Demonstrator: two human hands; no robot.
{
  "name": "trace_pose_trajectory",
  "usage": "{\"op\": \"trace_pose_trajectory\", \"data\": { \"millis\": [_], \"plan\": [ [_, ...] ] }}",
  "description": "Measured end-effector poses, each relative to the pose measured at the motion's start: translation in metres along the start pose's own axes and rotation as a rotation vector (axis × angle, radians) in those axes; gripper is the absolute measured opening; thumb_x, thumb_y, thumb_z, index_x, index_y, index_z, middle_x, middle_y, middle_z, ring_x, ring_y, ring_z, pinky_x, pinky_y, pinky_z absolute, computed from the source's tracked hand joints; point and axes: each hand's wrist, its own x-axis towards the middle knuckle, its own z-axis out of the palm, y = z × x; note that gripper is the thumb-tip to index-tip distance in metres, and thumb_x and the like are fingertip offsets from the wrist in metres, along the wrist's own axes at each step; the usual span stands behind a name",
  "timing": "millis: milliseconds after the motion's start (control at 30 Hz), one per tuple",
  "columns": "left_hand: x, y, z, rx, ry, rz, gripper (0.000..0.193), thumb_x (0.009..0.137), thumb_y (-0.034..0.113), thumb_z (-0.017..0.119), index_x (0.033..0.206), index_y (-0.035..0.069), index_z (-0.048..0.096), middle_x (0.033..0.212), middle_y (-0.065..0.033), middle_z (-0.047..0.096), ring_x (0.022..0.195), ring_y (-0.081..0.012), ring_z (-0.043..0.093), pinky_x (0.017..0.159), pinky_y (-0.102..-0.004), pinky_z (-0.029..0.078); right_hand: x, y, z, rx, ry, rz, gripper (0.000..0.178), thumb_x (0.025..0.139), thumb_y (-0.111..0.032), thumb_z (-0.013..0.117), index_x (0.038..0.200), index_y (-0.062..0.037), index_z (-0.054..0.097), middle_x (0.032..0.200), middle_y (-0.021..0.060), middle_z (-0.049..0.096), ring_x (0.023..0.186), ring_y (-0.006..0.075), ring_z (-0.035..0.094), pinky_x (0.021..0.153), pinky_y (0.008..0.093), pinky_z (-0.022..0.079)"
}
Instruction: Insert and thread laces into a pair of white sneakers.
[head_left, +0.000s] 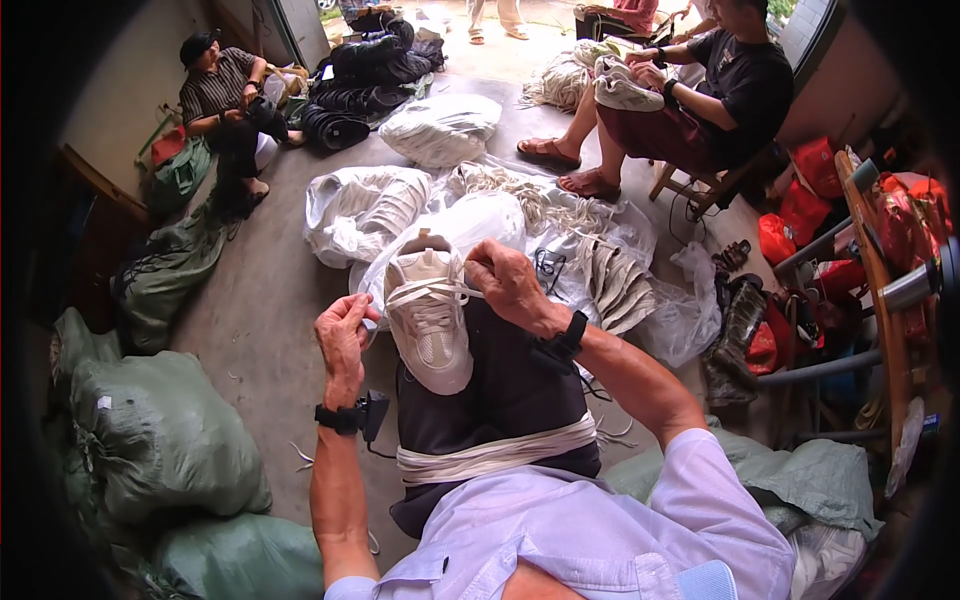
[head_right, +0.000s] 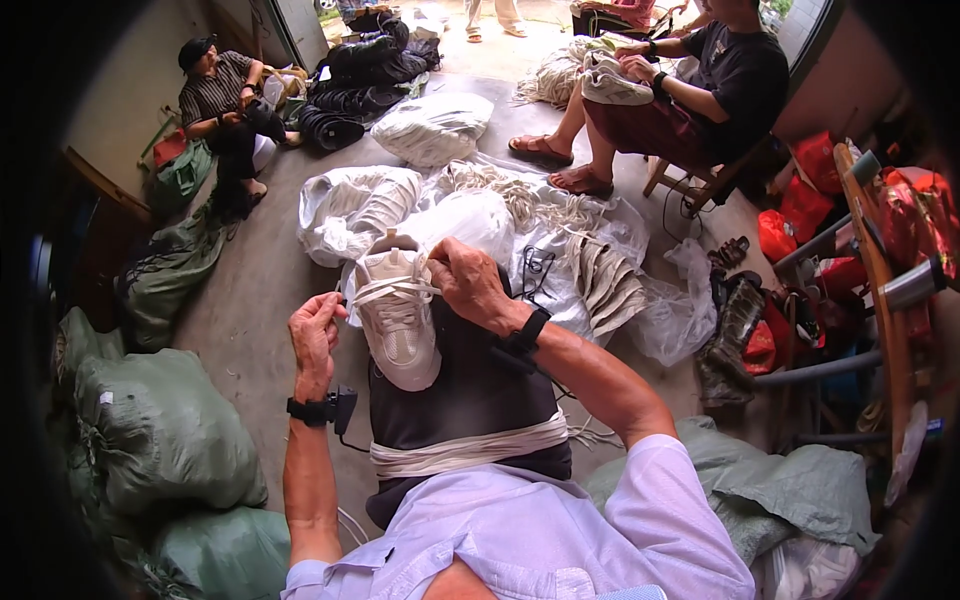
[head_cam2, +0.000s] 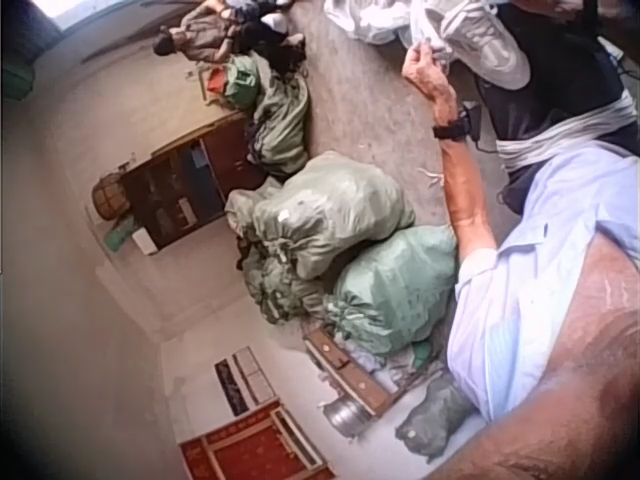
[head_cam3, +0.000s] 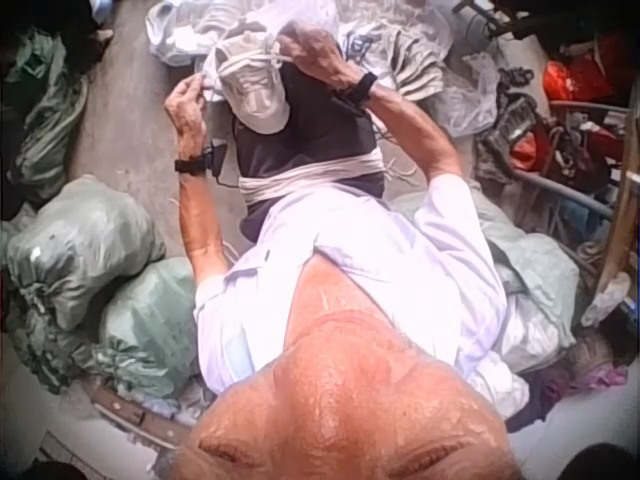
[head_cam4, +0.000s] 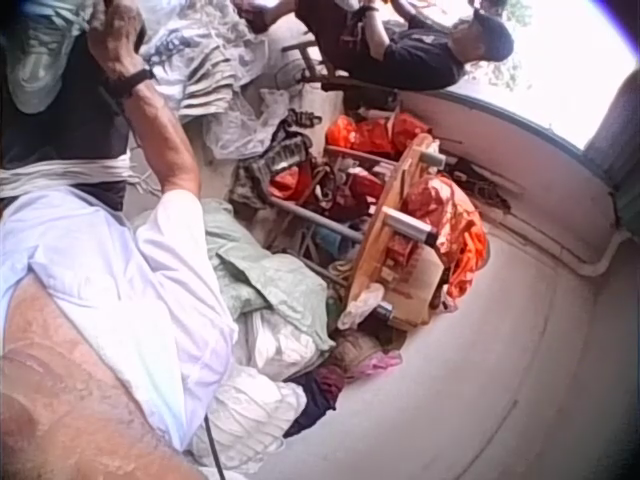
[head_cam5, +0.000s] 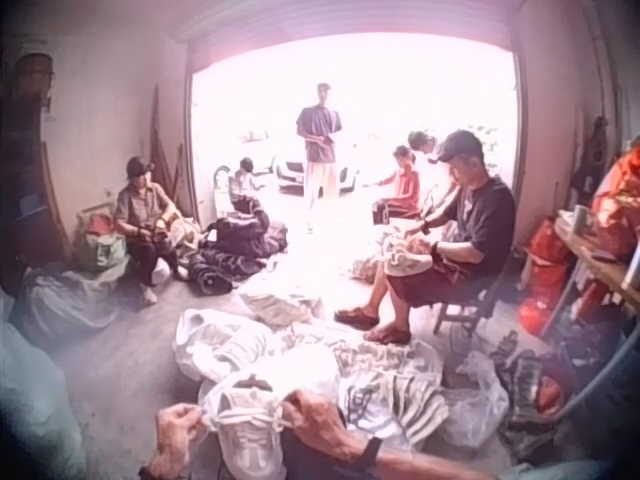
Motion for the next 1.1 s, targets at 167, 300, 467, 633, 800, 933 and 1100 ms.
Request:
{"op": "trace_pose_trajectory", "data": {
  "millis": [167,300,467,633,800,933,1100],
  "plan": [
    [-0.004,0.002,0.004,-0.019,0.011,-0.019,0.018,0.097,0.015,0.061,0.100,-0.002,0.067,0.071,-0.0017,0.066,0.042,0.0003,0.032,0.039,-0.0179,0.021,-0.001,0.000,-0.002,0.046,0.000,0.022,0.013,0.092,-0.012,0.063,0.094,0.0003,0.061,0.081,0.0186,0.069,0.074,0.0342,0.068,0.067,0.0418,0.052],
    [-0.004,0.002,0.005,-0.020,0.007,-0.025,0.018,0.097,0.015,0.061,0.100,-0.002,0.067,0.070,-0.0013,0.065,0.042,0.0003,0.032,0.039,-0.0179,0.021,-0.001,0.000,-0.003,-0.016,-0.026,-0.020,0.014,0.091,-0.014,0.063,0.092,-0.0001,0.061,0.079,0.0190,0.068,0.074,0.0357,0.067,0.067,0.0434,0.051],
    [-0.003,-0.001,0.002,-0.004,-0.013,-0.014,0.017,0.097,0.018,0.062,0.100,0.002,0.068,0.074,0.0003,0.066,0.042,0.0013,0.030,0.038,-0.0173,0.018,-0.002,0.003,-0.003,-0.125,-0.064,-0.068,0.014,0.088,-0.015,0.063,0.088,-0.0008,0.062,0.078,0.0194,0.067,0.074,0.0376,0.066,0.068,0.0458,0.050],
    [-0.004,0.001,0.004,0.009,-0.013,0.008,0.016,0.097,0.018,0.063,0.099,0.002,0.068,0.073,0.0010,0.065,0.042,0.0013,0.032,0.038,-0.0171,0.019,0.005,0.005,-0.006,-0.100,-0.156,-0.013,0.014,0.084,-0.014,0.062,0.088,-0.0008,0.064,0.078,0.0210,0.067,0.076,0.0387,0.067,0.070,0.0451,0.051],
    [-0.004,0.004,0.007,0.049,-0.024,0.058,0.014,0.096,0.016,0.064,0.097,0.003,0.068,0.070,0.0020,0.064,0.044,0.0015,0.034,0.039,-0.0167,0.021,0.017,0.000,-0.005,-0.117,-0.248,0.035,0.016,0.085,-0.015,0.062,0.089,0.0001,0.064,0.078,0.0200,0.067,0.075,0.0360,0.067,0.070,0.0431,0.052],
    [-0.006,0.012,0.015,0.114,-0.019,0.108,0.012,0.095,0.013,0.065,0.091,0.002,0.069,0.066,0.0028,0.062,0.047,0.0012,0.036,0.042,-0.0170,0.023,0.021,-0.002,0.003,-0.188,-0.211,-0.085,0.018,0.086,-0.018,0.063,0.090,-0.0005,0.064,0.078,0.0177,0.067,0.076,0.0333,0.068,0.070,0.0417,0.051],
    [-0.003,0.013,0.019,0.242,-0.024,0.206,0.013,0.093,0.009,0.065,0.084,0.001,0.068,0.063,0.0042,0.058,0.052,-0.0001,0.039,0.046,-0.0199,0.027,0.028,-0.007,0.006,-0.271,0.006,-0.272,0.013,0.083,-0.015,0.066,0.091,-0.0052,0.062,0.089,0.0158,0.060,0.090,0.0345,0.058,0.079,0.0461,0.042]
  ]
}}
